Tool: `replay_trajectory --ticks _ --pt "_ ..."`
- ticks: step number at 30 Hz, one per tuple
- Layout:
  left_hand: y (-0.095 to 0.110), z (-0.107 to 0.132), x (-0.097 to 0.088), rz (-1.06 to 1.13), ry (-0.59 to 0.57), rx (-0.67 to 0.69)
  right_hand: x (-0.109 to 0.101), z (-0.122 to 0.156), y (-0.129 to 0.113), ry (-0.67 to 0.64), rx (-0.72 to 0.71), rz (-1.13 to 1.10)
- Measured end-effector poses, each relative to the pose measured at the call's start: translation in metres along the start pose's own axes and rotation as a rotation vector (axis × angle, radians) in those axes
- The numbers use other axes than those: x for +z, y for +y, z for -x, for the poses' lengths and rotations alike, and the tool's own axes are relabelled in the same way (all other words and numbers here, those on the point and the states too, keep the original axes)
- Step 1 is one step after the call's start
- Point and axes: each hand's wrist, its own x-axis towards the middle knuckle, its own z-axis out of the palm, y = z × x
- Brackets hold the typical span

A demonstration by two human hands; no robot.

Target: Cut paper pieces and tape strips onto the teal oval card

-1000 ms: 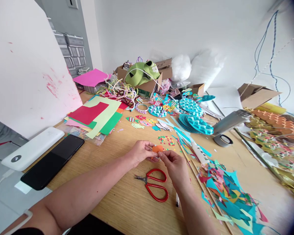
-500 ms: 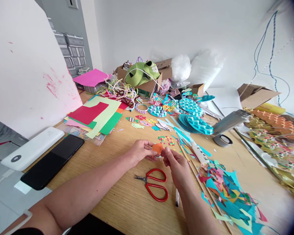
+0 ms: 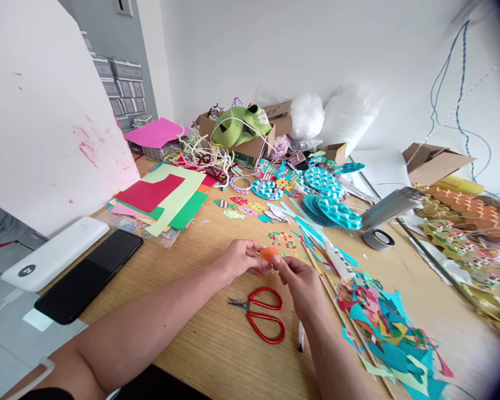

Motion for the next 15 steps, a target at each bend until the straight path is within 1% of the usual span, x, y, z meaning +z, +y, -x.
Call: replay_trajectory --ticks 3,5,12,15 --pt "0.0007 -0.0008 -0.0005 0.011 0.012 -0.005 -0.0022 -0.0010 0.0017 0.026 0.026 0.005" --pt "0.0005 -0.0007 -0.0003 0.006 0.009 -0.002 -0.0020 -0.0011 0.0014 0.020 0.030 0.005" --pt "-0.0006 0.0029 0.0017 -0.052 -0.064 0.016 0.0014 0.0004 -0.0013 0.003 -0.022 -0.033" --pt "0.0005 0.0033 0.0015 -0.040 -0.054 0.011 -0.0003 -0.0003 0.0015 0.015 -0.036 0.010"
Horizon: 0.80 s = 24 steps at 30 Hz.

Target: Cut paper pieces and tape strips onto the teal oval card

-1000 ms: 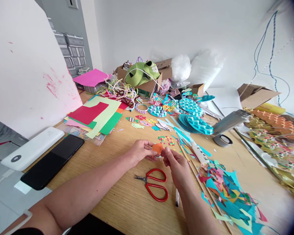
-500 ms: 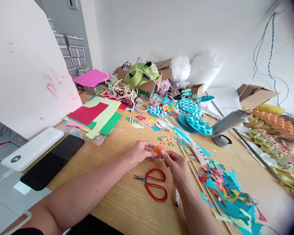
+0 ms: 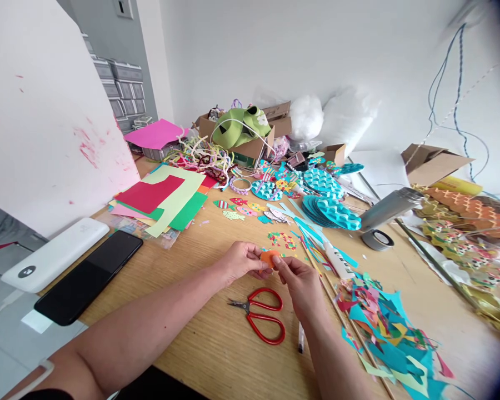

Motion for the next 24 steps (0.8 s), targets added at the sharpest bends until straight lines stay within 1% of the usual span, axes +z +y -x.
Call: replay_trajectory --ticks 3,5,7,9,11,13,15,17,18,20,24 --pt "0.000 -0.001 0.000 0.018 0.030 -0.008 -0.002 -0.001 0.002 0.029 0.000 0.027" --pt "-0.001 -0.002 0.000 -0.001 0.036 -0.003 -0.002 -0.002 0.001 0.038 -0.005 0.005" --pt "-0.003 -0.004 0.000 -0.058 0.044 0.023 -0.002 -0.002 -0.001 0.042 -0.017 -0.032" --pt "-0.006 -0.005 0.000 -0.183 0.089 0.094 -0.001 -0.001 -0.004 0.069 -0.032 -0.055" --pt "-0.008 -0.003 0.000 -0.396 0.174 0.239 -0.001 0.000 -0.007 0.123 -0.047 -0.073" --pt "-0.008 0.000 -0.001 -0.658 0.273 0.448 0.000 0.002 -0.008 0.144 -0.039 -0.115" --pt "-0.006 0.003 -0.002 -0.900 0.345 0.673 0.001 0.003 -0.008 0.102 0.001 -0.180" --pt "-0.003 0.007 -0.003 -1.087 0.372 0.854 0.003 0.004 -0.006 0.048 0.042 -0.239" --pt "-0.002 0.008 -0.003 -1.161 0.371 0.919 0.005 0.004 -0.006 0.034 0.057 -0.264" --pt "0.000 0.010 -0.003 -1.274 0.359 1.000 0.007 0.004 -0.005 0.028 0.084 -0.313" --pt "0.001 0.012 -0.003 -1.380 0.317 1.082 0.009 0.003 -0.004 0.018 0.117 -0.380"
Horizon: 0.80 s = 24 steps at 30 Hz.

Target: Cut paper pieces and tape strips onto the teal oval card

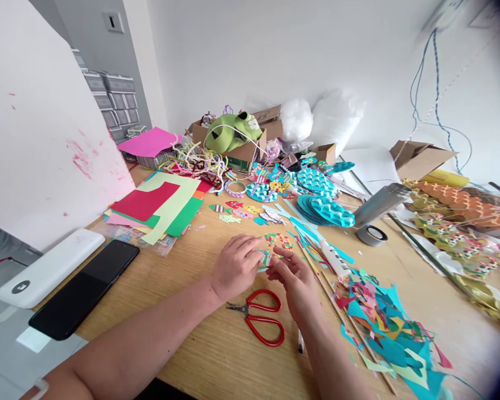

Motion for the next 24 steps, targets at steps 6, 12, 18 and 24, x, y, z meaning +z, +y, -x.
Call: replay_trajectory --ticks 6,12,18,24 --pt "0.003 -0.001 0.001 0.149 -0.020 -0.068 -0.002 -0.004 0.003 0.011 -0.102 0.067" --pt "-0.004 -0.007 0.001 0.638 0.038 -0.602 -0.006 -0.006 0.005 0.040 -0.269 0.325" --pt "-0.004 -0.011 0.004 0.939 -0.085 -0.782 -0.005 -0.005 0.009 -0.064 -0.384 0.483" --pt "-0.001 -0.011 0.006 1.051 -0.215 -0.840 -0.007 -0.006 0.004 -0.027 -0.319 0.367"
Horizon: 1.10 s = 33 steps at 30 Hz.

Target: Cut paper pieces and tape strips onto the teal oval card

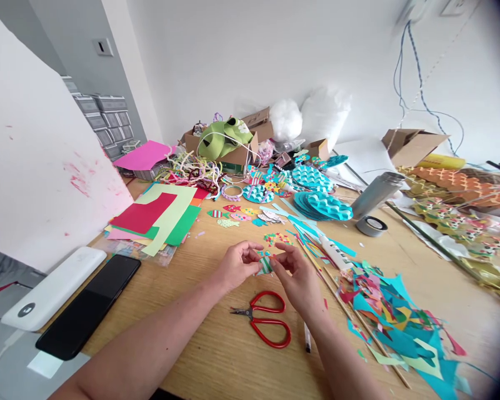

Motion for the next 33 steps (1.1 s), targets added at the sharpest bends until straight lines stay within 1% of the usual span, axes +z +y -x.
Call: replay_trajectory --ticks 4,6,11,13,16,20,24,26,27,29,31,33 --pt "-0.003 0.001 0.002 -0.003 -0.071 -0.042 -0.001 -0.001 -0.001 -0.021 0.056 -0.104" --pt "-0.004 0.000 0.003 -0.001 -0.080 -0.056 -0.001 0.000 -0.001 -0.031 0.064 -0.133" --pt "-0.006 -0.001 0.003 0.053 -0.025 -0.075 -0.002 -0.001 -0.005 0.019 0.112 -0.188" --pt "-0.007 -0.001 0.002 0.061 -0.002 -0.080 -0.002 -0.001 -0.005 -0.003 0.125 -0.193" --pt "-0.006 -0.001 0.001 0.068 -0.009 -0.087 -0.001 -0.002 -0.003 -0.047 0.115 -0.191" --pt "-0.004 0.001 0.002 0.073 -0.063 -0.084 0.001 -0.001 -0.005 -0.039 0.081 -0.131" --pt "0.000 0.002 0.003 0.069 -0.069 -0.080 -0.001 0.000 -0.009 -0.110 0.047 -0.082" --pt "0.001 0.002 0.003 0.100 -0.057 -0.096 -0.008 -0.003 -0.008 -0.112 0.027 -0.017" --pt "0.001 0.002 0.002 0.119 -0.042 -0.107 -0.014 -0.005 -0.007 -0.083 0.017 0.030" --pt "0.000 0.001 0.001 0.170 0.009 -0.141 -0.030 -0.011 -0.005 0.026 0.003 0.166" --pt "-0.001 0.000 -0.002 0.239 0.052 -0.188 -0.051 -0.017 -0.002 0.151 -0.004 0.381" --pt "-0.002 -0.002 -0.005 0.298 0.068 -0.218 -0.073 -0.022 0.000 0.187 0.011 0.662"
